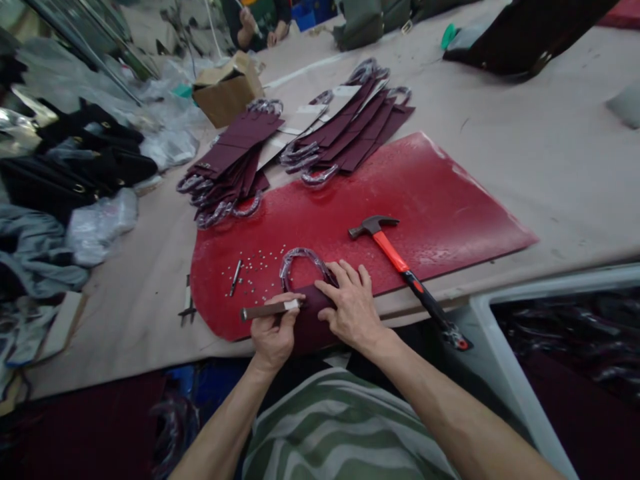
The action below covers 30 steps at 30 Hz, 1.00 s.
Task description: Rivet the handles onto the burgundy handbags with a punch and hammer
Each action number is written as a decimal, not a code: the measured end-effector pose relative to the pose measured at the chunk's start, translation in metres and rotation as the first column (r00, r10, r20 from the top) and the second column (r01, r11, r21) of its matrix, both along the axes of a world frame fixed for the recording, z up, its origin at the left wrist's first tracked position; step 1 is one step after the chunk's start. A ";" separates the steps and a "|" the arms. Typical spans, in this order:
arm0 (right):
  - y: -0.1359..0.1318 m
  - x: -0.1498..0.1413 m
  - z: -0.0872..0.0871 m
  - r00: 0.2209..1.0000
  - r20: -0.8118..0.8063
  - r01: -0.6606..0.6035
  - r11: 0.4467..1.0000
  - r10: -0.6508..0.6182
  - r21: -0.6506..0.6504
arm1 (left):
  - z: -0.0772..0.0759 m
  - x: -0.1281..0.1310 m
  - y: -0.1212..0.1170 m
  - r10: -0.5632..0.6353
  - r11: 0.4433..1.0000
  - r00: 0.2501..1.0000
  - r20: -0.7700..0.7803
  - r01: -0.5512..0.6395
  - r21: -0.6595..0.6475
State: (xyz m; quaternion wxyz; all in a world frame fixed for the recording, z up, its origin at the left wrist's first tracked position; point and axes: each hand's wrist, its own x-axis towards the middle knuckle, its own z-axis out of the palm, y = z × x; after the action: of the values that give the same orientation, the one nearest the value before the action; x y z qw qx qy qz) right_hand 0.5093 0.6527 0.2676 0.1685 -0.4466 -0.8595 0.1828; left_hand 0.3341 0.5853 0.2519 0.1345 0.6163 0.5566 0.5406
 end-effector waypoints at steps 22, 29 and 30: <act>0.000 -0.001 -0.002 0.999 -0.037 0.006 1.000 -0.006 -0.023 | 0.002 0.007 0.007 -0.035 0.999 0.989 -0.145 0.036 0.009; 0.001 0.001 -0.004 0.998 -0.056 0.005 1.000 -0.006 -0.012 | 0.002 0.011 0.011 -0.013 1.000 0.976 -0.215 0.015 0.010; 0.001 0.001 -0.004 0.998 -0.058 0.005 1.000 -0.005 -0.009 | 0.002 0.011 0.012 -0.020 1.000 0.974 -0.226 0.022 0.003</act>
State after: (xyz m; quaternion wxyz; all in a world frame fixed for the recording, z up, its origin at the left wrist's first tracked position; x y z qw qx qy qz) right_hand 0.5101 0.6536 0.2635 0.1918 -0.4440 -0.8523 0.1991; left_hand 0.3453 0.5974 0.2538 0.0744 0.6800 0.5602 0.4673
